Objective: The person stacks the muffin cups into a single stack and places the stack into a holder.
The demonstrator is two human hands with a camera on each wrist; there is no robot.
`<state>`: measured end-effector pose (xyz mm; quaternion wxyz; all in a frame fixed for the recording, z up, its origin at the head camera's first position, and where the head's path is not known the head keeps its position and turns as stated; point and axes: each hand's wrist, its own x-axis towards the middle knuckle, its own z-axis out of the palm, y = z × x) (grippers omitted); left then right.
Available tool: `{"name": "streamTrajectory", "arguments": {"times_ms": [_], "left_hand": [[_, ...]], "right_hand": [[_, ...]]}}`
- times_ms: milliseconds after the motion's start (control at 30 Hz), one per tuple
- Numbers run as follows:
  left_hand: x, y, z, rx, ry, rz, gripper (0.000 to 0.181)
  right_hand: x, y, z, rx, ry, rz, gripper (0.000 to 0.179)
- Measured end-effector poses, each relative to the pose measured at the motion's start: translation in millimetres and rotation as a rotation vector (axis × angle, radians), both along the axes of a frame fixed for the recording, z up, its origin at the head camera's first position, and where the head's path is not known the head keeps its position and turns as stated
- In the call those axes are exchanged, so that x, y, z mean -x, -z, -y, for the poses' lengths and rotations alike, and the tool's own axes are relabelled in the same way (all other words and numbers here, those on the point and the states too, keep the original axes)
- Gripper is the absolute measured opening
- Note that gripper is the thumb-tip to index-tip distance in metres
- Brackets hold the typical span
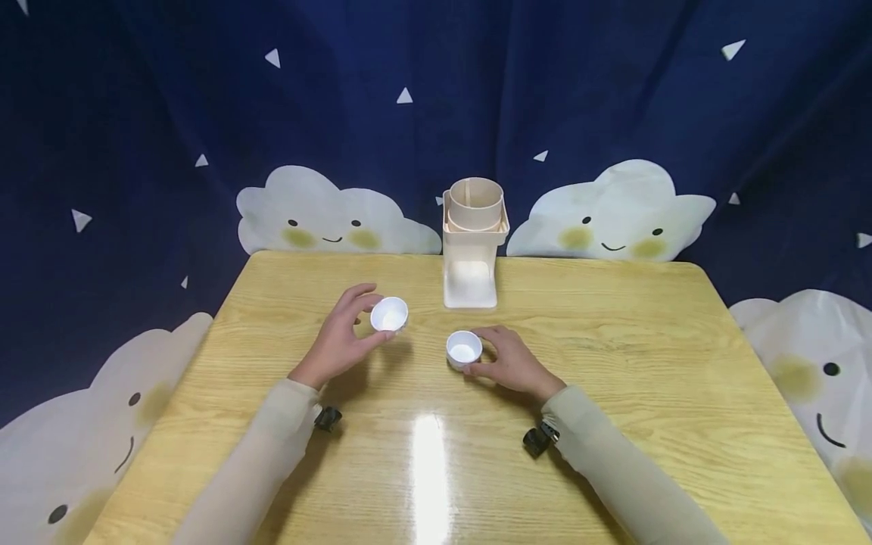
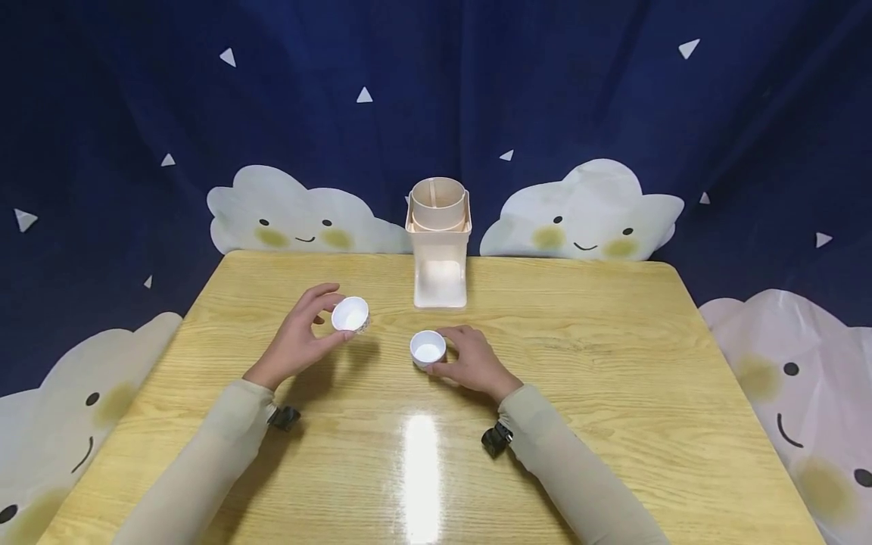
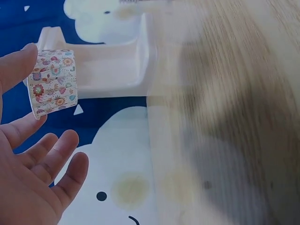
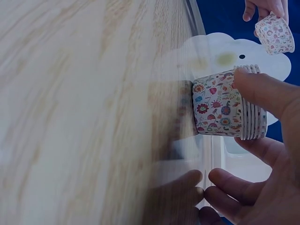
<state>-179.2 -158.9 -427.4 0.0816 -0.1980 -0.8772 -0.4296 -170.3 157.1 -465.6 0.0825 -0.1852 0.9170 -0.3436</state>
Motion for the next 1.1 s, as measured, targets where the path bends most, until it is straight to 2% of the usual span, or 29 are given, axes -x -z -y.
{"name": "streamTrajectory", "arguments": {"times_ms": [267,467,767,1100], "left_hand": [[1.3,-2.0,-16.6,0.001,0.03,-0.003,0.051],[2.2,-2.6,-28.5,-0.007,0.054,0.02,0.053],[0.8,-0.9,-33.5,-0.019,0.075,0.046,0.055],[-6.4,4.1,-33.0,-0.023,0.081,0.067,0.059]], "right_hand": [[0.4,-0.4,-5,0.004,0.004,-0.002,0.067],[1.0,0.0,-5,0.013,0.006,-0.009,0.066],[0.1,5.2,-1,0.012,0.012,-0.013,0.068],[0.5,6.9,2,0.02,0.01,-0.029,0.068]]}}
